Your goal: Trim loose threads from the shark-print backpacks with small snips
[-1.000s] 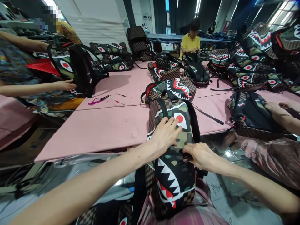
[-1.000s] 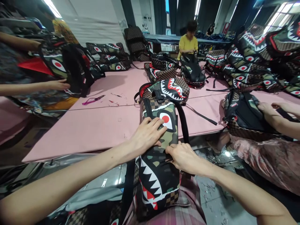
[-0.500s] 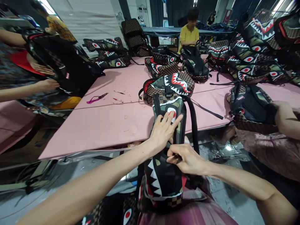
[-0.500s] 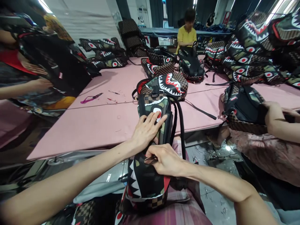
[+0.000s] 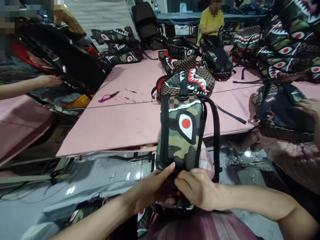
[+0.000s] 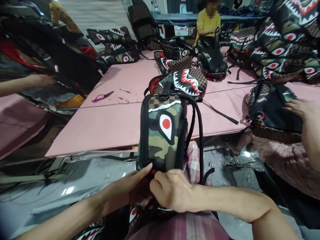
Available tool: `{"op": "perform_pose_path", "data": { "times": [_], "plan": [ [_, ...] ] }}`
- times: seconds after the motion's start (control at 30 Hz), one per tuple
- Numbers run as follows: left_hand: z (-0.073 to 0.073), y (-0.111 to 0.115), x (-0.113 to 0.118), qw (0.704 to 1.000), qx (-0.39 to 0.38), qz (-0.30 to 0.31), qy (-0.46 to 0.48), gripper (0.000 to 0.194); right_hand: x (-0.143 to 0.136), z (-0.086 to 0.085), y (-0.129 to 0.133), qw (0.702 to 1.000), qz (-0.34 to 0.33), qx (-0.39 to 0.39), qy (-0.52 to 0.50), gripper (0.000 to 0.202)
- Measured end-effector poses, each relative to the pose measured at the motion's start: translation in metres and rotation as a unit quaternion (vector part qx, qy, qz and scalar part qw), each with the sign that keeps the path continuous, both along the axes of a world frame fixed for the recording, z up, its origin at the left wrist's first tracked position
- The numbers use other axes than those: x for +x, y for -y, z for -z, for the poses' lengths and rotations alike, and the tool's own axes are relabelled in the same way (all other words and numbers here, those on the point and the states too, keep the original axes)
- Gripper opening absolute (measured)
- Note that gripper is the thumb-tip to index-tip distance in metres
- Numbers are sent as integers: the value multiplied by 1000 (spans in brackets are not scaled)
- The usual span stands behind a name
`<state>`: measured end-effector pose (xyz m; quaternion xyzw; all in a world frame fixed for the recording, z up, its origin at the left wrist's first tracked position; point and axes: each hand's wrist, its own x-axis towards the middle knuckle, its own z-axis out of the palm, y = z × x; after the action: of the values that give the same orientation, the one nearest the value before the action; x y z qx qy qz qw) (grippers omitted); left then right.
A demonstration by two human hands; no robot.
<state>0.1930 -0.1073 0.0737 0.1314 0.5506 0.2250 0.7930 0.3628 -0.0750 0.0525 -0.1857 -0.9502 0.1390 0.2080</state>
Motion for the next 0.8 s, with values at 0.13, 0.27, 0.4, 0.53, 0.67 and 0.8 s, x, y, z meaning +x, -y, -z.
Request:
{"op": "perform_pose_path", "data": {
  "times": [0.13,0.27,0.4,0.53,0.67,0.8],
  "plan": [
    [32,0,-2,989,-32,-141,-30,15,-11,12,10,983,-75,166,31,21],
    [49,15,5,973,11,-230,6,12,3,21,8,989,-74,126,35,26],
    [53,28,21,961,30,-276,8,13,24,27,9,990,-54,122,45,29],
    [58,35,32,957,84,-274,38,12,34,28,15,990,-38,118,63,30],
    [61,38,36,954,150,-247,73,13,37,26,19,990,-25,116,81,29],
    [58,37,40,954,153,-251,58,12,53,16,12,991,-7,88,97,33]
  ]
}}
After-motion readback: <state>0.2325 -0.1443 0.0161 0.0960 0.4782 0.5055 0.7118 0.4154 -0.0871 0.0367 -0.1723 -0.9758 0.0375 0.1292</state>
